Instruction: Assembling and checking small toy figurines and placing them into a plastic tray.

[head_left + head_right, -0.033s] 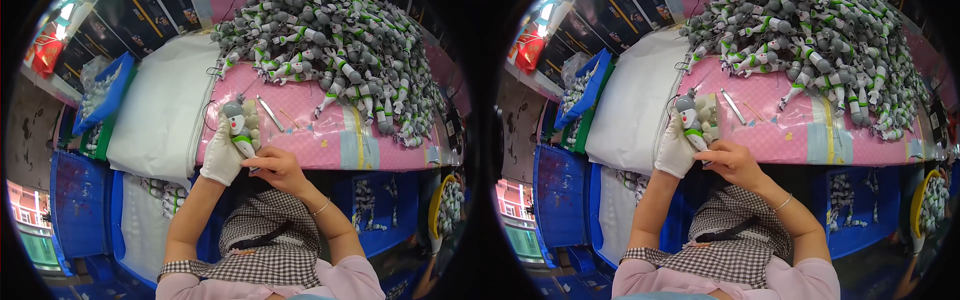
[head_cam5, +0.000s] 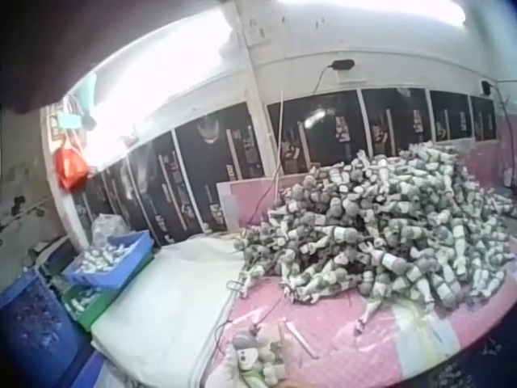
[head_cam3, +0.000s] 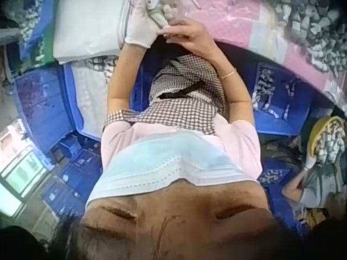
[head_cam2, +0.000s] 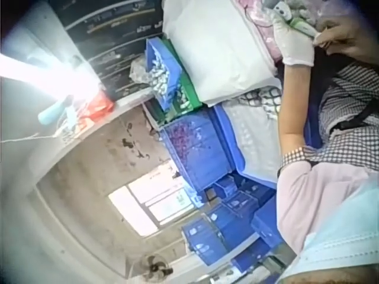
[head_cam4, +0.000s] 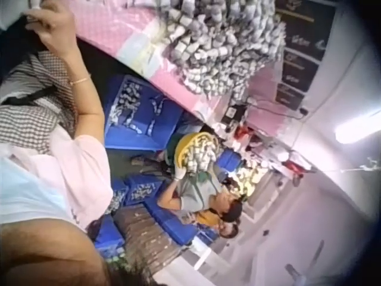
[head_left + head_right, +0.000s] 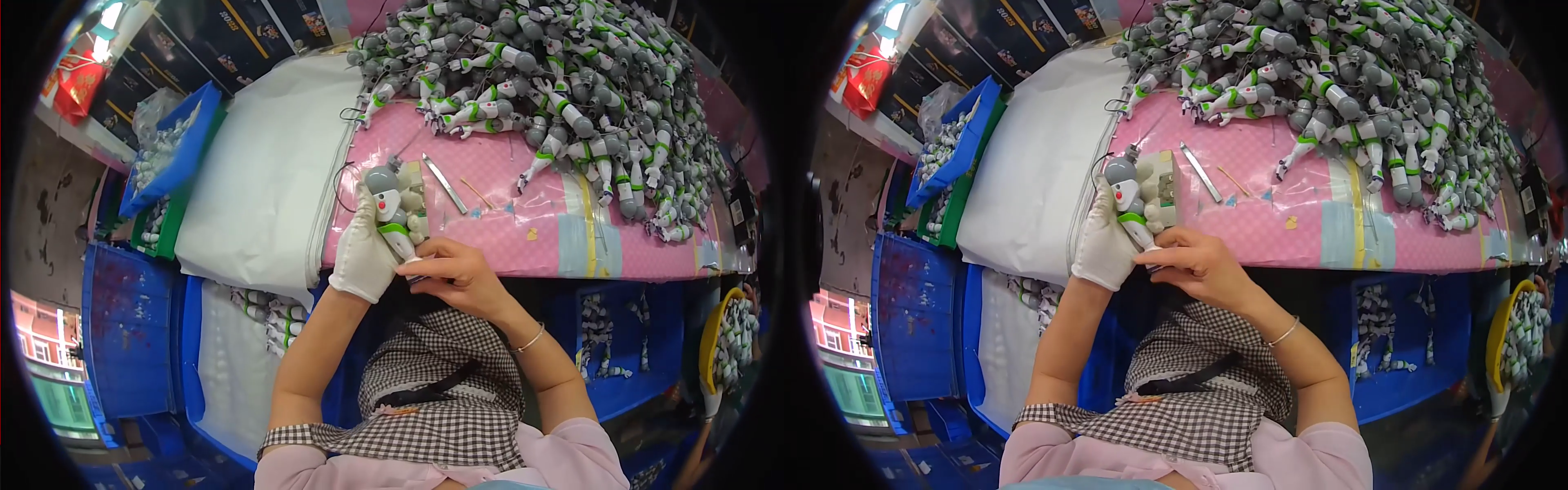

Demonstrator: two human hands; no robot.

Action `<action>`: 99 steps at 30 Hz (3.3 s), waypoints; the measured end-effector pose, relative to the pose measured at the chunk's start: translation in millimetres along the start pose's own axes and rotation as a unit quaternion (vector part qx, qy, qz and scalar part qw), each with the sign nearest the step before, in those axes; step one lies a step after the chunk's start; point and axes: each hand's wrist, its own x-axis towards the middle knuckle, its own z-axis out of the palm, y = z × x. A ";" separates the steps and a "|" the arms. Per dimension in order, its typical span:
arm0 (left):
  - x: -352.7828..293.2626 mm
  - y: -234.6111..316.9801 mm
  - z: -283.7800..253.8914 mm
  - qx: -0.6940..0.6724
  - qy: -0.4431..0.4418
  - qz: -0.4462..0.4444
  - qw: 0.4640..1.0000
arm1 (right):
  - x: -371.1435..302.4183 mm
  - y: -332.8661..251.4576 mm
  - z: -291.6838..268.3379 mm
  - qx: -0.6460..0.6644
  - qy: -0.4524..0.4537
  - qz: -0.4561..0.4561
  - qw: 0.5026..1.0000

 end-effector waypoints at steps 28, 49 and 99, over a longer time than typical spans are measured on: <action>-45.9 -23.6 -3.2 0.361 0.163 -0.027 0.918 | 35.3 62.7 -32.6 -0.087 0.037 0.248 0.964; -23.2 -14.0 -9.6 0.109 0.153 -0.022 0.982 | 60.7 73.0 -48.1 0.049 -0.113 0.428 0.895; -298.8 174.9 -290.3 0.972 0.100 0.135 0.166 | -42.1 71.3 -60.4 -0.065 0.267 0.255 0.927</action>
